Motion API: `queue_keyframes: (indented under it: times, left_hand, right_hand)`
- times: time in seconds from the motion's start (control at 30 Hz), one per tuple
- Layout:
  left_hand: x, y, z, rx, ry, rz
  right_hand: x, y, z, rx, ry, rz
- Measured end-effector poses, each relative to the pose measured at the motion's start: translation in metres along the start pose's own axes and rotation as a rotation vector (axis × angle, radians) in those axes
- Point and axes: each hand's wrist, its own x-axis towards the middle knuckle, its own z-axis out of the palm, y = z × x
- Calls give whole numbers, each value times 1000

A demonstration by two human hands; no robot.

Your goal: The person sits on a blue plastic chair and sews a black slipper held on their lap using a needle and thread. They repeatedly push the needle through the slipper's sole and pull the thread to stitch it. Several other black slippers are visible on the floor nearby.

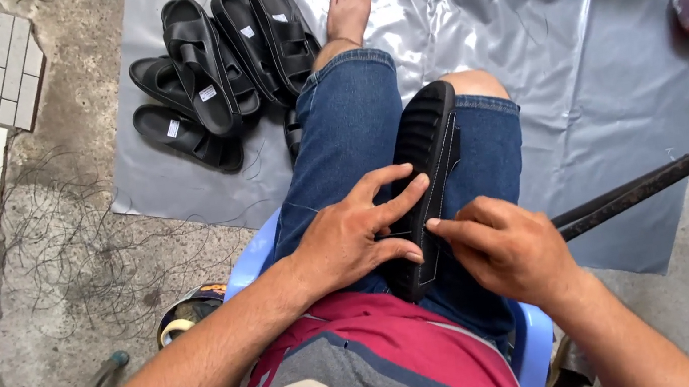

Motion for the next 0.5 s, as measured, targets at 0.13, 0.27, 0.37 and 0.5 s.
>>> queue_keyframes:
  times: [0.13,0.27,0.37,0.5]
  left_hand:
    - [4,3,5,17,16,12]
    - [1,8,5,45,8,10]
    - [-5,12,3,12,19,-14]
    - [-15,8,-2,31,31,-41]
  right_hand:
    - [6,-2,-1,-21,22,-5]
    - [-5,6,6,-1,-19,66]
    - [-3,1,3,-24,-23,92]
    - [3,-9,-4,-2,-21,58]
